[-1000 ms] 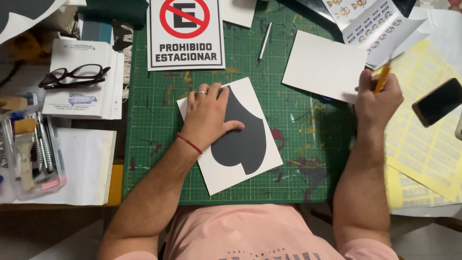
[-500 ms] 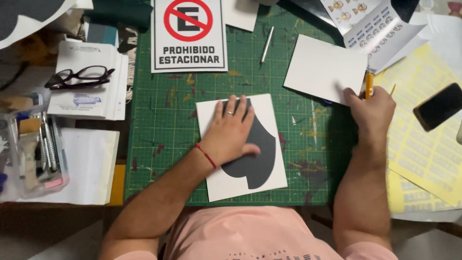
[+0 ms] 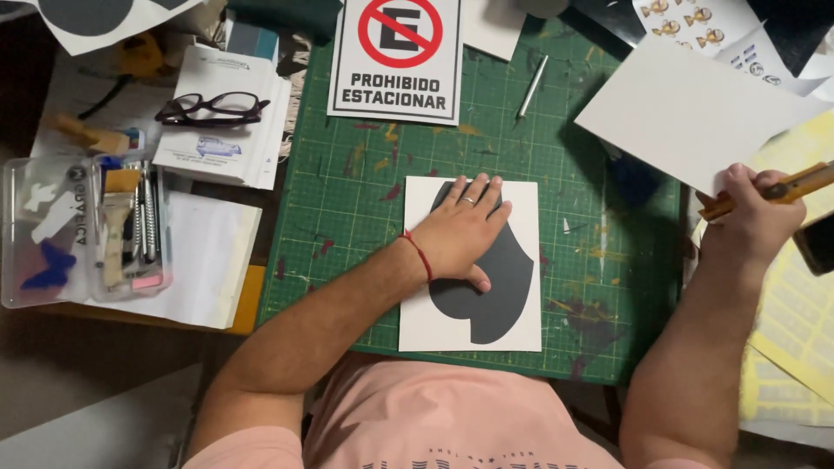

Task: Cutting a specific shape out of a board using a utility knife on a cutting mat.

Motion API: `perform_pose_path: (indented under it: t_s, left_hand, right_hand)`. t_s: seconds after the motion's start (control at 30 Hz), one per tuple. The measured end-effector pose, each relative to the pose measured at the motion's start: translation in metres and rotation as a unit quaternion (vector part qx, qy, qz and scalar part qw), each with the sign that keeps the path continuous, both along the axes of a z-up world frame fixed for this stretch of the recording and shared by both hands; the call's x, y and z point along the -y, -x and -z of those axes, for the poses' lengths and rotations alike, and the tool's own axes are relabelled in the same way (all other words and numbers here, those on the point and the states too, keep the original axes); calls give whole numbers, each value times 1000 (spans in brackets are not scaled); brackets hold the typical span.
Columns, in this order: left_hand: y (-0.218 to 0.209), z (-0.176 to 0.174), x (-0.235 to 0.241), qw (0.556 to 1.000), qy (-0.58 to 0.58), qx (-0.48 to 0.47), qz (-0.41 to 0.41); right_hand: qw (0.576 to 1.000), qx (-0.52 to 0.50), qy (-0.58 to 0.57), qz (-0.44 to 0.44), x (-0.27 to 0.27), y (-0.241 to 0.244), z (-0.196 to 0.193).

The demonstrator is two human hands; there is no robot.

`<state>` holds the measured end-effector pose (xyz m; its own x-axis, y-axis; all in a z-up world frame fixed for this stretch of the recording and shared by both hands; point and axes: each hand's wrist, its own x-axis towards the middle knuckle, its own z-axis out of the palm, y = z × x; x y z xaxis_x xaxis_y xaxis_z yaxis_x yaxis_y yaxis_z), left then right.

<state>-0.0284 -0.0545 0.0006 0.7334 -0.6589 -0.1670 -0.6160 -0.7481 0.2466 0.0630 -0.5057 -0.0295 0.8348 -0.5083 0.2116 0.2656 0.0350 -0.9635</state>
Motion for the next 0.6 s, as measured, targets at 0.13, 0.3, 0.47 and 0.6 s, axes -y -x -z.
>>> perform_pose_path:
  t_s: [0.13, 0.3, 0.47, 0.6]
  left_hand:
    - [12, -8, 11, 1000, 5, -2, -1]
    - [52, -28, 43, 940, -112, 44, -319]
    - [55, -28, 50, 940, -136, 40, -312]
    - [52, -27, 53, 943, -129, 80, -295]
  right_hand:
    - [996, -14, 88, 24, 4, -3, 10]
    - [982, -113, 126, 81, -39, 17, -33]
    - [937, -116, 312, 105, -18, 7, -10]
    - [856, -112, 491, 113, -9, 9, -4]
